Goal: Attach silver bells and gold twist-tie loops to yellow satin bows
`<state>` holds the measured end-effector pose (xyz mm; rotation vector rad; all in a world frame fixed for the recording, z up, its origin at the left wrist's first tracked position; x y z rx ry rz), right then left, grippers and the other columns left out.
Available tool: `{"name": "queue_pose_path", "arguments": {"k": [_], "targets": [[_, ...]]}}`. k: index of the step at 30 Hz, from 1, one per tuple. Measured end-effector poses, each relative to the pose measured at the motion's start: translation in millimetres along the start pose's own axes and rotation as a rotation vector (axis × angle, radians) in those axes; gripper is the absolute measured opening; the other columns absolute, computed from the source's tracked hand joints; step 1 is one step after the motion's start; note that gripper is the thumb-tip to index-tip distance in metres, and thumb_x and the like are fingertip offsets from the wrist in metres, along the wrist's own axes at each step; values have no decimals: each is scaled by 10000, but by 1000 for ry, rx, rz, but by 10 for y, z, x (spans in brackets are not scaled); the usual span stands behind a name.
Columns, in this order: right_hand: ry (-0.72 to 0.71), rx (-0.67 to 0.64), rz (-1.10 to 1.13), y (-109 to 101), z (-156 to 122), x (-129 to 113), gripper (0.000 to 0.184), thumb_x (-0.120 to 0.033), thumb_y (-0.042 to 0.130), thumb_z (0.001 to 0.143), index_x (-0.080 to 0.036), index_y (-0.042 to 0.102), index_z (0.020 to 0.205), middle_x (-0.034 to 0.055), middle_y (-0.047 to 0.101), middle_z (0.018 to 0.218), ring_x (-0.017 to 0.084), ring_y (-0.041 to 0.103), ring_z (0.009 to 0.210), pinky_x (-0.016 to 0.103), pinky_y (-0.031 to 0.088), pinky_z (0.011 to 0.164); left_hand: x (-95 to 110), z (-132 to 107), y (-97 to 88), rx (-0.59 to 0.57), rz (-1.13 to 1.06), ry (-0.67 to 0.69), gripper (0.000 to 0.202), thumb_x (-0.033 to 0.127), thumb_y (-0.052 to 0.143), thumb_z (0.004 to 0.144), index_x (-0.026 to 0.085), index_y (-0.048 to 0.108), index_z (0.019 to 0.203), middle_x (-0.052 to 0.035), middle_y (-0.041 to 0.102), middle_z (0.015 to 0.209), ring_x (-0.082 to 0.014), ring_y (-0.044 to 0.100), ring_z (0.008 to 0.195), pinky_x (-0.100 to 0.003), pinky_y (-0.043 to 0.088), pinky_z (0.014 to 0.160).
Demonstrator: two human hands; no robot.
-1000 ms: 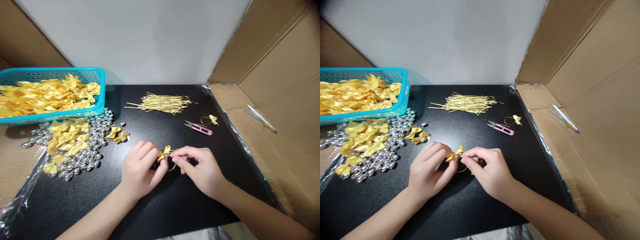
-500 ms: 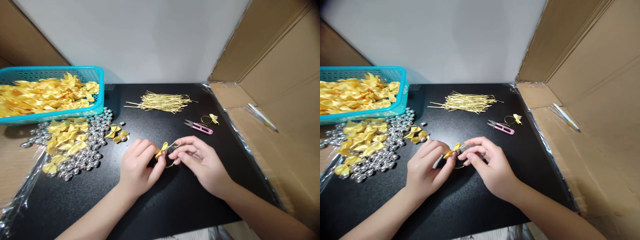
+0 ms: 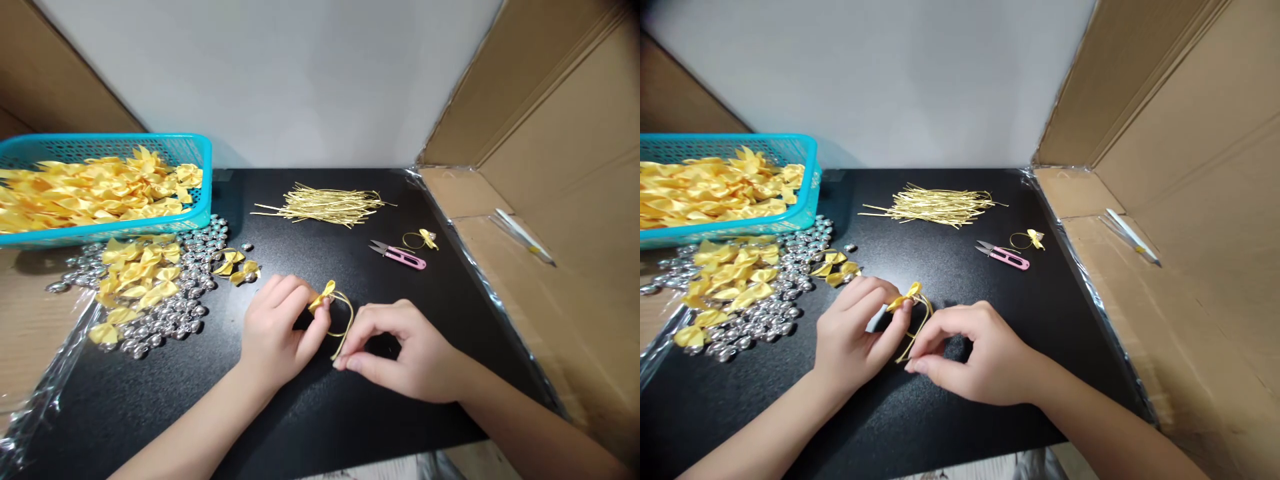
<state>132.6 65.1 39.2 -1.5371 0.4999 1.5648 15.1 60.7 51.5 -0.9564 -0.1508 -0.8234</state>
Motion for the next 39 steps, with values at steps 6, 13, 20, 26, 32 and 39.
{"name": "queue_pose_path", "arguments": {"k": [6, 13, 20, 26, 32, 39], "targets": [[95, 322, 23, -254, -51, 196, 169, -155, 723, 808, -209, 663, 957, -3, 779, 765, 146, 754, 726, 240, 575, 763, 78, -11, -42, 38, 22, 76, 111, 65, 624, 830, 159, 574, 796, -43, 627, 741, -159, 535, 666, -304, 432, 625], [-122, 283, -116, -242, -39, -39, 67, -133, 719, 772, -197, 702, 772, 5, 723, 648, 126, 624, 568, 256, 521, 587, 113, -14, -70, 66, 63, 119, 120, 63, 635, 833, 166, 575, 845, -42, 641, 774, -153, 537, 670, -296, 433, 625], [-73, 434, -32, -374, -130, 62, 127, -122, 645, 809, -199, 680, 903, -4, 703, 646, 137, 664, 557, 265, 532, 577, 183, -40, -189, 128, 61, 171, 127, 77, 640, 830, 184, 581, 863, -35, 653, 771, -152, 564, 660, -288, 451, 614], [-321, 470, -210, -259, -154, -218, 147, -149, 736, 758, -214, 670, 872, -12, 675, 620, 137, 582, 535, 326, 480, 598, 341, -74, -206, 122, 105, 306, 95, 123, 640, 832, 179, 609, 902, -49, 684, 769, -172, 575, 675, -303, 473, 631], [-395, 546, -373, -246, -187, -335, 156, -52, 664, 756, -204, 662, 787, -18, 671, 576, 124, 588, 485, 326, 445, 583, 338, -99, -134, 82, 75, 295, 124, 95, 655, 812, 168, 597, 893, -62, 685, 772, -174, 556, 680, -310, 466, 630], [-402, 458, -377, -166, -139, -314, 129, -83, 628, 771, -208, 639, 743, -20, 662, 587, 118, 593, 504, 310, 439, 585, 284, -86, -104, 60, 13, 231, 112, 109, 643, 824, 186, 573, 866, -55, 668, 765, -166, 543, 663, -311, 452, 620]]}}
Point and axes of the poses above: each hand's wrist, its own z-axis towards the middle knuckle, its own y-axis out of the palm, x = y × z, the point moved 9 cm from there along z, towards the middle knuckle
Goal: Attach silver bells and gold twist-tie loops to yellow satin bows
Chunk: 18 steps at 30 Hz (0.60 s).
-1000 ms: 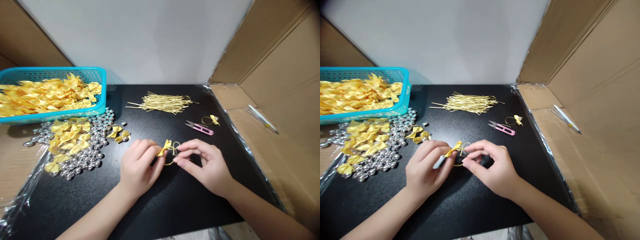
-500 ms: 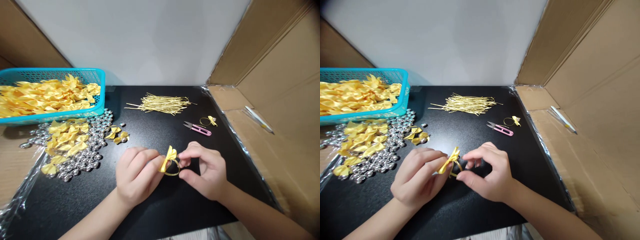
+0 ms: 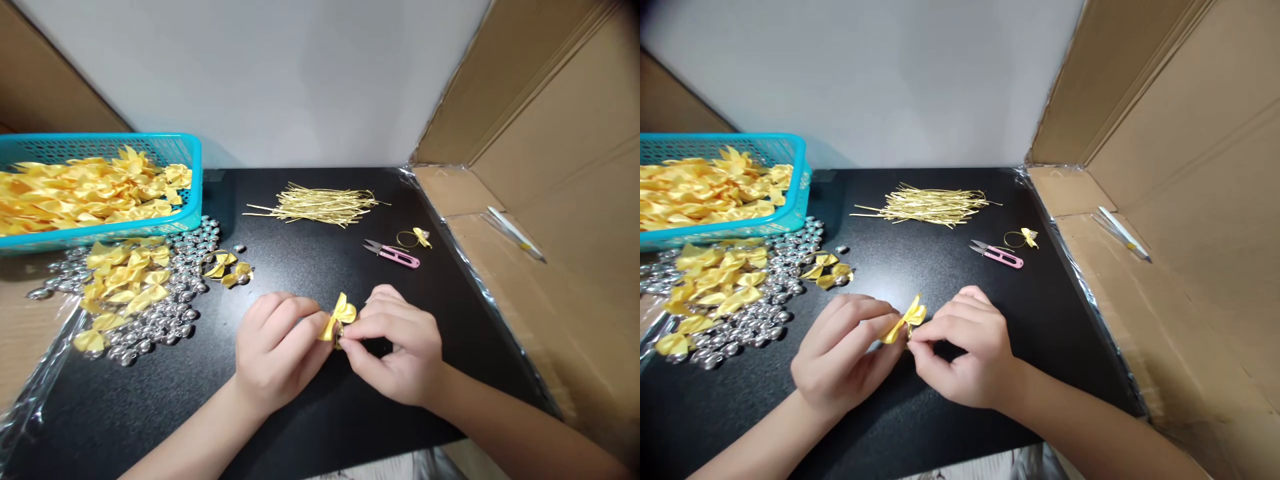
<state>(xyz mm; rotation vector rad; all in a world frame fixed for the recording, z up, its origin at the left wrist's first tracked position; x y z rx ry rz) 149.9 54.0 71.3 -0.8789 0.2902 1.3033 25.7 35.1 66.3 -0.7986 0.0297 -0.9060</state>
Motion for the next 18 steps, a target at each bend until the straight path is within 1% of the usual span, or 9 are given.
{"name": "queue_pose_path", "arguments": {"k": [3, 6, 8, 10, 12, 14, 18], "targets": [[-18, 4, -4, 9, -3, -10, 130, -78, 629, 775, -204, 639, 745, -14, 662, 597, 119, 597, 518, 304, 444, 589, -4, 2, 11, -4, -29, -22, 115, 104, 643, 819, 186, 578, 865, -51, 658, 758, -166, 543, 667, -311, 440, 611], [-30, -8, -19, 17, -3, -15, 131, -74, 626, 779, -202, 636, 753, -6, 674, 615, 124, 601, 534, 305, 446, 595, -33, 25, 28, -6, -78, -90, 124, 81, 640, 810, 187, 578, 829, -39, 642, 735, -159, 541, 651, -305, 438, 601], [-25, -20, -18, 15, 3, -14, 139, -74, 616, 782, -211, 631, 761, -8, 687, 634, 128, 607, 548, 308, 447, 599, -78, 49, 54, -20, -161, -165, 137, 62, 615, 815, 186, 570, 779, -25, 623, 699, -147, 546, 635, -288, 452, 597], [-19, -19, 8, -9, 16, -19, 138, -84, 600, 782, -217, 627, 760, -9, 684, 638, 136, 614, 558, 313, 455, 601, -115, 71, 96, -51, -290, -226, 166, 48, 584, 827, 183, 563, 733, -9, 602, 661, -129, 555, 617, -259, 466, 591], [-3, -3, 69, -50, 31, -17, 130, -109, 560, 788, -215, 633, 778, 7, 680, 647, 154, 626, 576, 323, 473, 604, -115, 88, 142, -95, -396, -241, 166, 50, 582, 831, 177, 575, 725, -3, 603, 657, -115, 571, 613, -238, 477, 594], [26, 24, 115, -93, 39, 5, 160, -108, 525, 787, -211, 646, 803, 26, 684, 666, 168, 638, 593, 335, 492, 612, -123, 92, 162, -115, -437, -248, 158, 48, 584, 831, 173, 591, 735, -5, 611, 670, -111, 585, 626, -231, 487, 608], [43, 63, 79, -130, 30, 32, 171, -52, 581, 758, -200, 660, 792, 33, 703, 679, 167, 647, 598, 339, 496, 626, -152, 79, 147, -94, -423, -256, 151, 39, 577, 833, 172, 597, 764, -15, 617, 705, -116, 597, 662, -228, 501, 626]]}}
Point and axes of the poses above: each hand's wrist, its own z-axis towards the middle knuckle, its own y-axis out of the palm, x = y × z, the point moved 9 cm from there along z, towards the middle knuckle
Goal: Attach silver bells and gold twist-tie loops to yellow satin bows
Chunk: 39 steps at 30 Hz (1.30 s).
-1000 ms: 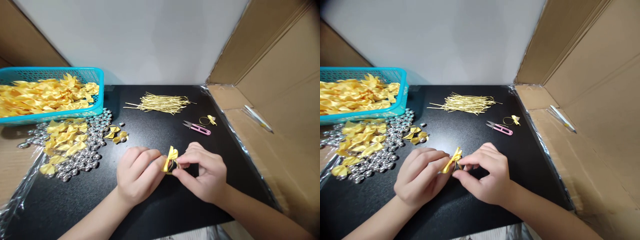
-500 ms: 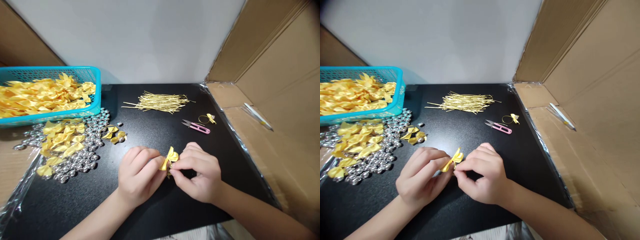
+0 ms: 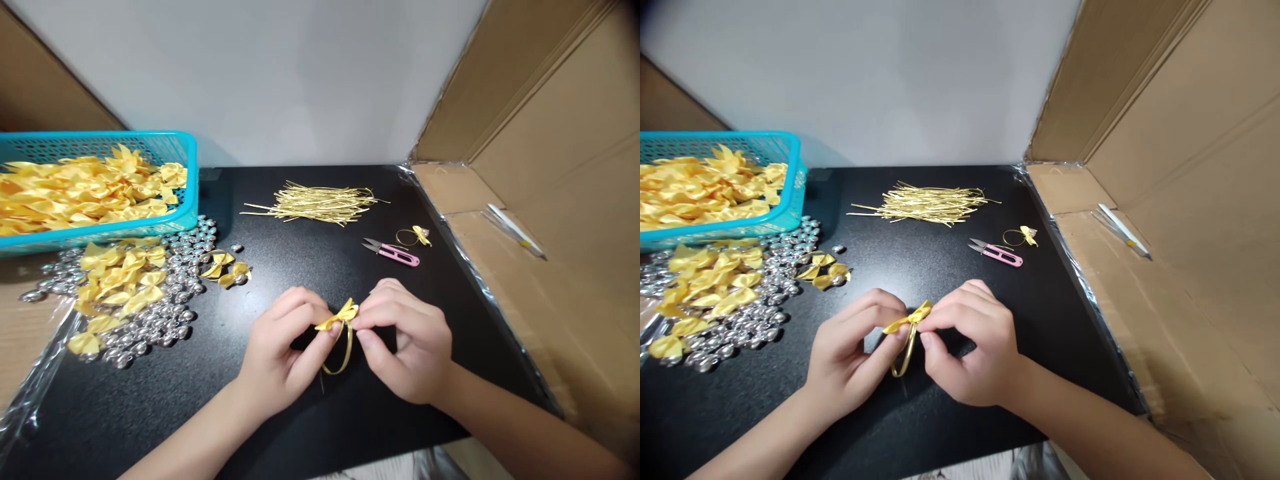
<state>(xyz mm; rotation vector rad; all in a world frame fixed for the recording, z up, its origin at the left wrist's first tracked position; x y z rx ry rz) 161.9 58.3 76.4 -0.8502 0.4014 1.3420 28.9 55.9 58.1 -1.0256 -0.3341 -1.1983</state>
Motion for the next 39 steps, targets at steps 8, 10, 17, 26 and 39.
{"name": "queue_pose_path", "arguments": {"k": [8, 10, 17, 26, 39], "targets": [[65, -3, -13, 40, -27, 47, 89, -142, 642, 763, -209, 664, 817, 18, 707, 661, 175, 643, 590, 357, 488, 635, 76, -51, -11, 10, 216, 129, 100, 89, 598, 836, 186, 615, 827, -38, 651, 755, -150, 587, 660, -274, 485, 602], [50, 8, -53, 44, -27, 33, 120, -105, 652, 748, -215, 657, 796, 12, 717, 661, 165, 638, 566, 348, 479, 617, 96, -73, -5, 8, 272, 172, 90, 100, 615, 831, 188, 617, 849, -45, 659, 765, -157, 576, 659, -286, 470, 595], [118, -6, -10, 89, -58, 130, 148, -58, 632, 765, -202, 666, 757, 23, 711, 645, 162, 653, 577, 335, 517, 619, 90, -109, -18, 32, 293, 174, 136, 68, 630, 816, 184, 585, 872, -42, 638, 768, -155, 539, 670, -298, 445, 599], [108, -28, 53, 81, -51, 116, 170, -76, 572, 797, -191, 696, 811, 43, 733, 702, 180, 671, 628, 357, 508, 661, 53, -49, 2, 10, 172, 100, 133, 38, 586, 835, 169, 596, 853, -37, 645, 777, -138, 567, 692, -281, 478, 633], [210, -34, 112, 87, -57, 271, 135, -68, 680, 746, -201, 660, 737, 8, 690, 642, 152, 632, 590, 327, 502, 648, 14, -23, 14, -30, 63, 59, 128, 50, 560, 843, 164, 601, 802, -26, 641, 747, -134, 593, 692, -259, 486, 646]]}}
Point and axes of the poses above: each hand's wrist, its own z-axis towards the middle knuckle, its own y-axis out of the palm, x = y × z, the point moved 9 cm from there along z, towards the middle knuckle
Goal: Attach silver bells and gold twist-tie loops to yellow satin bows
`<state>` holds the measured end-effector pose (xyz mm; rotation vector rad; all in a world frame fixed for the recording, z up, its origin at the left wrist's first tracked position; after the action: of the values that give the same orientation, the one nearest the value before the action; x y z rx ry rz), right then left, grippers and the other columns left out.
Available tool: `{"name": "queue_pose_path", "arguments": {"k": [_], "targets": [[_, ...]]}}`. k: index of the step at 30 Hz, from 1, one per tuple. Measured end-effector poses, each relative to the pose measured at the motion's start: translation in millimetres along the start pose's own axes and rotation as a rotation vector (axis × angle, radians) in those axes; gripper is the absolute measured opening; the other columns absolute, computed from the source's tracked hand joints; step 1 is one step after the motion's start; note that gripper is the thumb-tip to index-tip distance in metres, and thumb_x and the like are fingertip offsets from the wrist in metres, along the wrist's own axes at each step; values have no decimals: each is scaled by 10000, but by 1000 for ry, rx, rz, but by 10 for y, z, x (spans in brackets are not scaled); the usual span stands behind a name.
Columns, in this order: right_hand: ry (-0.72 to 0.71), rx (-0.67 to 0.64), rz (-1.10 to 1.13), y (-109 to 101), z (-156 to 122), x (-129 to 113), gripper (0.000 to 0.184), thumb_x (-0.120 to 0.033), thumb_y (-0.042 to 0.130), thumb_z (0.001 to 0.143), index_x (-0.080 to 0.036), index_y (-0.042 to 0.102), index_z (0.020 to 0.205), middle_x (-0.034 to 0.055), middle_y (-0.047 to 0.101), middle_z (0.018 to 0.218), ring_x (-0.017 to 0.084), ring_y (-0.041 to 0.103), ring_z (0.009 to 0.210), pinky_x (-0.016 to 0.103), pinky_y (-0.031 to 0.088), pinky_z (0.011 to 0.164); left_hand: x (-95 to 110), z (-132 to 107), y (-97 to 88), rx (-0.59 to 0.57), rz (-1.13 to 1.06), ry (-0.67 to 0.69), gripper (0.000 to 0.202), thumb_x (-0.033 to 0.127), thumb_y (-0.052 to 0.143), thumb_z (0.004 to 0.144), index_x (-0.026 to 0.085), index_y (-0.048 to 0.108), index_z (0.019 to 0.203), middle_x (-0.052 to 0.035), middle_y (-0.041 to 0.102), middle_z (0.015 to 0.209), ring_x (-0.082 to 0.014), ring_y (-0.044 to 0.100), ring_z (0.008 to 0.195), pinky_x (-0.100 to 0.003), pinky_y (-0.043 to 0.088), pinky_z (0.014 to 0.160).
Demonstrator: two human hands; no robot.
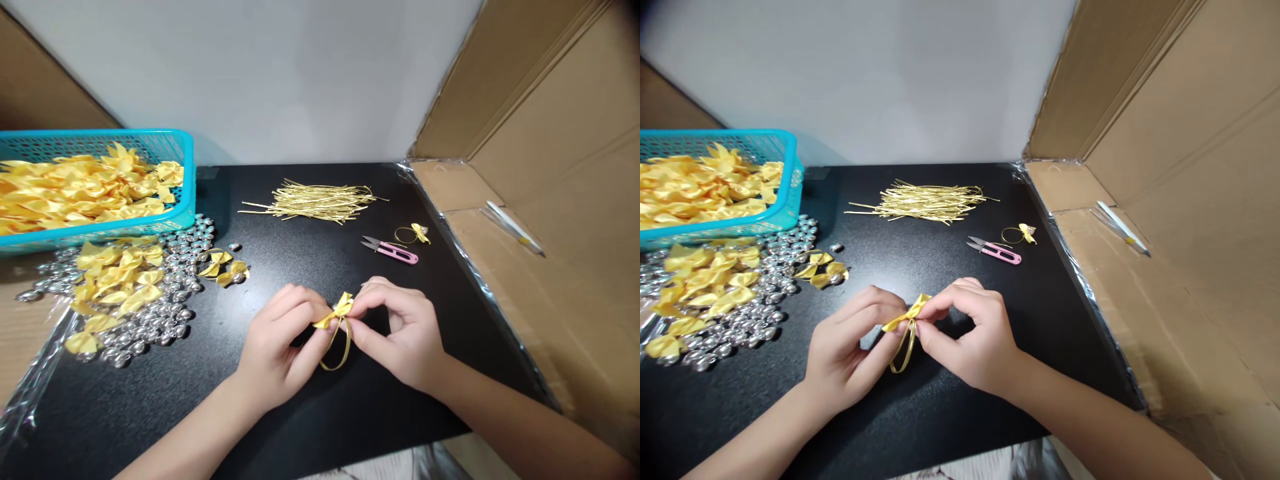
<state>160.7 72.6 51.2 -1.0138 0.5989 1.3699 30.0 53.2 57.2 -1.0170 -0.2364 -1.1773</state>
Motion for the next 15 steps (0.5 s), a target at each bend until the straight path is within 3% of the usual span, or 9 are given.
{"name": "queue_pose_path", "arguments": {"k": [9, 12, 15], "targets": [[-162, -3, -45, 11, -12, -128, 146, -42, 666, 768, -186, 677, 788, 22, 716, 674, 148, 648, 587, 343, 476, 651, -37, 15, 22, -24, -46, -63, 126, 60, 568, 847, 182, 595, 826, -5, 662, 729, -121, 609, 667, -236, 484, 644], [-166, 10, -54, -5, -11, -135, 138, -60, 664, 774, -197, 669, 788, 15, 710, 671, 147, 640, 582, 341, 479, 644, -125, -56, 56, -16, -94, -156, 233, 68, 589, 851, 209, 575, 1037, 4, 692, 809, -109, 642, 701, -208, 492, 662], [-156, 37, -88, -33, -7, -138, 135, -66, 653, 784, -200, 661, 771, 6, 689, 640, 147, 631, 578, 334, 482, 636, -212, -143, 78, 13, -176, -235, 465, 80, 575, 845, 235, 441, 1263, -41, 693, 986, -149, 658, 853, -272, 508, 785]]}}
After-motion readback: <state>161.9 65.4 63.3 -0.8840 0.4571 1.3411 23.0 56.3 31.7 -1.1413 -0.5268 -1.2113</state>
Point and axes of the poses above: each hand's wrist, its own z-axis towards the middle knuckle, its own y-axis out of the palm, x = y × z, the point moved 9 cm from there along z, towards the middle knuckle
